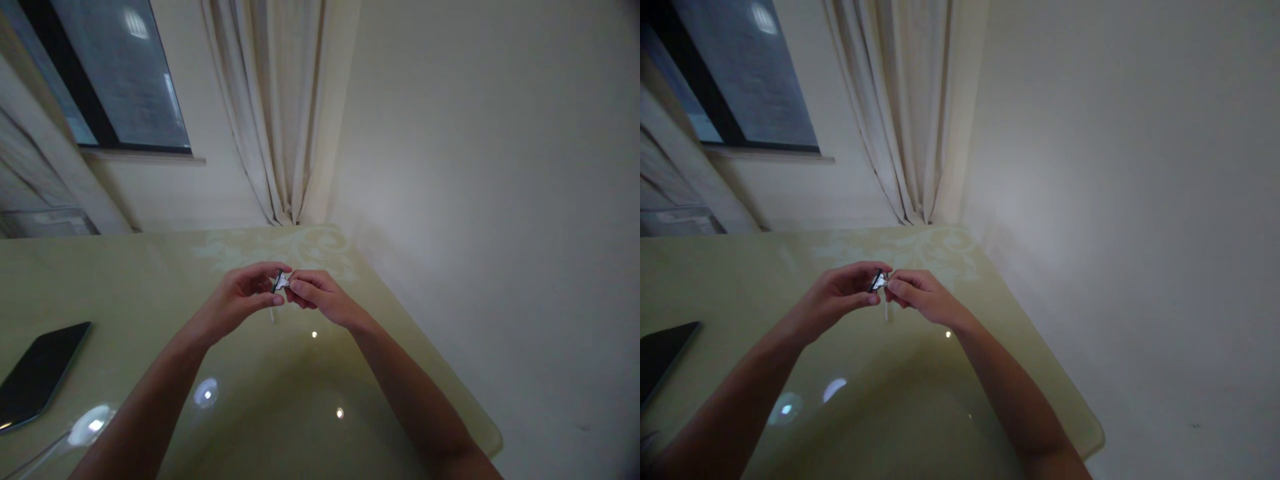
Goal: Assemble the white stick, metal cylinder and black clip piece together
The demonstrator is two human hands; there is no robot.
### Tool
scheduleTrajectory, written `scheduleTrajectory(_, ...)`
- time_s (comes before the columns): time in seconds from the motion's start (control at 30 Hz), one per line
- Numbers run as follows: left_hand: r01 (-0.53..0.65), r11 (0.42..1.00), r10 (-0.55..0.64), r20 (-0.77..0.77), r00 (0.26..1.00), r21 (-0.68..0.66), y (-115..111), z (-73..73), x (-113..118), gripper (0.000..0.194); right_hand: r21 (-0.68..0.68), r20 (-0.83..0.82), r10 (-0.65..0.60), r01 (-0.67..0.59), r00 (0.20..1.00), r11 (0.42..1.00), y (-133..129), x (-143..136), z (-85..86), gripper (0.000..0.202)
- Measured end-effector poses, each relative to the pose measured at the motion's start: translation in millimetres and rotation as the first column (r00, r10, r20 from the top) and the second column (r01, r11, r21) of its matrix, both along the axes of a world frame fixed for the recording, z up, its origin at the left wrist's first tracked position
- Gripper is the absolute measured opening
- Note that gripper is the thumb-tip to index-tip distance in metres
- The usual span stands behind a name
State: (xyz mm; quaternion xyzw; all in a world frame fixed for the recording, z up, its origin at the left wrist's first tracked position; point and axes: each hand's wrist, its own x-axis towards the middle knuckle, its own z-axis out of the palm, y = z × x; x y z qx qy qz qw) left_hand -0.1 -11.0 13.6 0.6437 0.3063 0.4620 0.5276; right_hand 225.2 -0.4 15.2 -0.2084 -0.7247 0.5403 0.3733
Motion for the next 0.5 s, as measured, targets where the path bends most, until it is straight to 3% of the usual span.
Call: scheduleTrajectory(0.5, -0.009, 0.998, 0.016, 0.118, 0.993, -0.057, -3.2, 4.3, 6.6, 0.044, -0.050, -0.035, -0.019, 0.017, 0.999, 0.999, 0.0, -2.4, -1.3, 0.041)
